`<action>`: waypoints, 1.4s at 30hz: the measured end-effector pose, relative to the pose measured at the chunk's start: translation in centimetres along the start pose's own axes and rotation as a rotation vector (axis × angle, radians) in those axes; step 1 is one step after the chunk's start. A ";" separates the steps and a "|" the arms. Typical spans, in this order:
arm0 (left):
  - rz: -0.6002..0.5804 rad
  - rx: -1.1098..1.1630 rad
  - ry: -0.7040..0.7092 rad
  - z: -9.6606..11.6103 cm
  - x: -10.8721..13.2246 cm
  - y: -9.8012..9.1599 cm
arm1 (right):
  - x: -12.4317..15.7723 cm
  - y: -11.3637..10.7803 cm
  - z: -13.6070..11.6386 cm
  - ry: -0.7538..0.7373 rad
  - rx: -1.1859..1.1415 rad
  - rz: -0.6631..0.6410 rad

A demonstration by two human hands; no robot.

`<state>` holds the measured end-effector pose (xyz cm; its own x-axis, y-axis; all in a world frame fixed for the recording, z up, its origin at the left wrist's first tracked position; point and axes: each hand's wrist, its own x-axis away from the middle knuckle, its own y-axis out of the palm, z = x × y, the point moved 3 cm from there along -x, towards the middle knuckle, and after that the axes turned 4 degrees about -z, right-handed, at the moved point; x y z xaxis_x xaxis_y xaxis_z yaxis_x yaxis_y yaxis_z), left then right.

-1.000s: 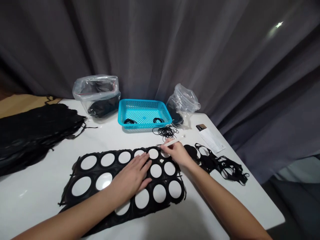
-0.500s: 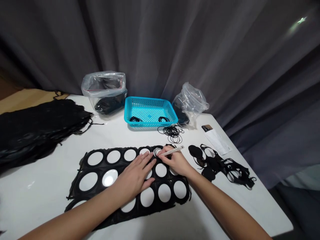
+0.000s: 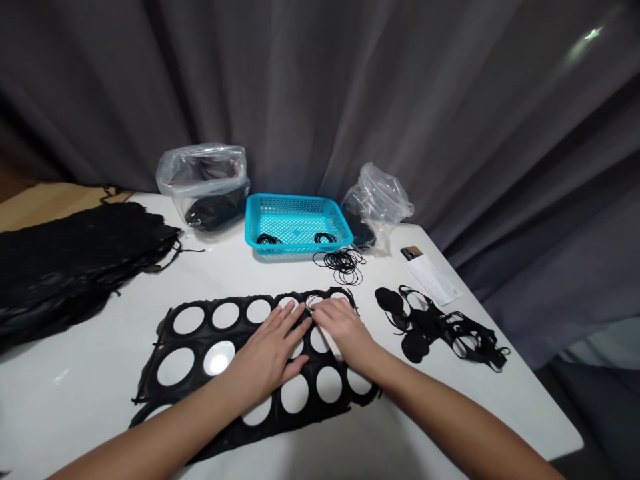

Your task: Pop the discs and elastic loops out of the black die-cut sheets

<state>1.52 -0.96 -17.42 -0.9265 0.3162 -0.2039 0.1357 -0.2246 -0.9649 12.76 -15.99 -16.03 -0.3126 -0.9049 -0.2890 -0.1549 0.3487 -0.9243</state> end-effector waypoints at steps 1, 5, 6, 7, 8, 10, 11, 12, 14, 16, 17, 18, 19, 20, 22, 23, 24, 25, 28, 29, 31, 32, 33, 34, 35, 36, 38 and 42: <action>0.000 0.001 0.000 0.0 0.0 0.0 | -0.4 -0.3 1.1 0.053 0.028 0.028; -0.007 0.017 -0.007 -0.3 -0.1 -0.1 | -1.6 -3.6 7.6 0.417 0.032 0.299; -0.012 0.018 -0.008 -0.3 -0.2 -0.1 | -1.6 -4.5 8.9 0.485 -0.019 0.361; -0.015 0.017 -0.006 -0.4 -0.2 -0.2 | -1.5 -5.2 9.8 0.540 -0.093 0.399; -0.015 0.017 -0.003 -0.4 -0.2 -0.4 | -1.3 -5.6 10.3 0.584 -0.186 0.409; -0.005 0.019 0.011 -0.1 0.0 -0.8 | -0.6 -5.8 10.0 0.641 -0.400 0.366; -0.005 0.022 0.021 0.2 0.3 -1.1 | -0.2 -5.5 9.2 0.653 -0.517 0.327; -0.014 0.026 0.031 0.6 0.6 -1.2 | 0.2 -5.2 8.2 0.657 -0.635 0.288; -0.047 0.035 0.059 1.5 1.4 -1.4 | 1.0 -4.1 5.5 0.646 -0.851 0.188; -0.078 0.041 0.081 2.4 2.3 -1.3 | 1.7 -3.0 2.7 0.632 -1.013 0.073; -0.082 0.044 0.088 2.7 2.6 -1.2 | 2.0 -2.5 1.4 0.619 -1.066 0.020; -0.077 0.048 0.093 2.9 2.9 -1.1 | 2.3 -2.1 0.3 0.603 -1.098 -0.020; -0.068 0.053 0.094 3.0 3.2 -1.0 | 2.6 -1.8 -0.5 0.585 -1.110 -0.045; -0.058 0.058 0.093 3.0 3.3 -0.8 | 2.8 -1.7 -1.1 0.564 -1.096 -0.052; -0.038 0.065 0.086 3.0 3.4 -0.6 | 3.3 -1.6 -1.8 0.519 -1.014 -0.041; -0.035 0.067 0.080 3.0 3.4 -0.5 | 3.5 -1.6 -2.0 0.499 -0.959 -0.032; -0.037 0.068 0.075 2.9 3.4 -0.4 | 3.6 -1.6 -2.1 0.482 -0.906 -0.028; -0.042 0.067 0.070 2.9 3.4 -0.4 | 3.8 -1.6 -2.1 0.473 -0.863 -0.028; -0.061 0.059 0.065 3.0 3.3 -0.5 | 4.3 -1.3 -2.3 0.473 -0.816 -0.052; -0.066 0.059 0.063 3.0 3.3 -0.5 | 4.3 -1.2 -2.4 0.475 -0.821 -0.060; -0.068 0.063 0.062 3.0 3.3 -0.6 | 4.3 -1.1 -2.5 0.470 -0.842 -0.065; -0.067 0.066 0.063 3.0 3.3 -0.6 | 4.2 -1.1 -2.4 0.477 -0.850 -0.046; -0.064 0.071 0.063 3.0 3.3 -0.5 | 4.1 -1.2 -2.2 0.504 -0.855 -0.007; -0.058 0.075 0.062 3.0 3.4 -0.5 | 4.0 -1.3 -1.9 0.548 -0.863 0.051; -0.050 0.080 0.061 3.0 3.4 -0.5 | 3.9 -1.5 -1.6 0.602 -0.879 0.114; -0.042 0.085 0.061 3.0 3.4 -0.4 | 3.9 -1.6 -1.3 0.653 -0.898 0.170; -0.030 0.093 0.060 3.0 3.5 -0.4 | 4.0 -1.7 -1.1 0.689 -0.919 0.199; -0.027 0.097 0.066 3.0 3.4 -0.4 | 4.2 -1.4 -2.0 0.567 -0.783 0.023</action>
<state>-2.74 -2.58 -17.20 -0.9039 0.3822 -0.1919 0.0737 -0.3028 -0.9502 9.83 -19.77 -15.48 -0.6975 -0.7150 0.0481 -0.6597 0.6145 -0.4327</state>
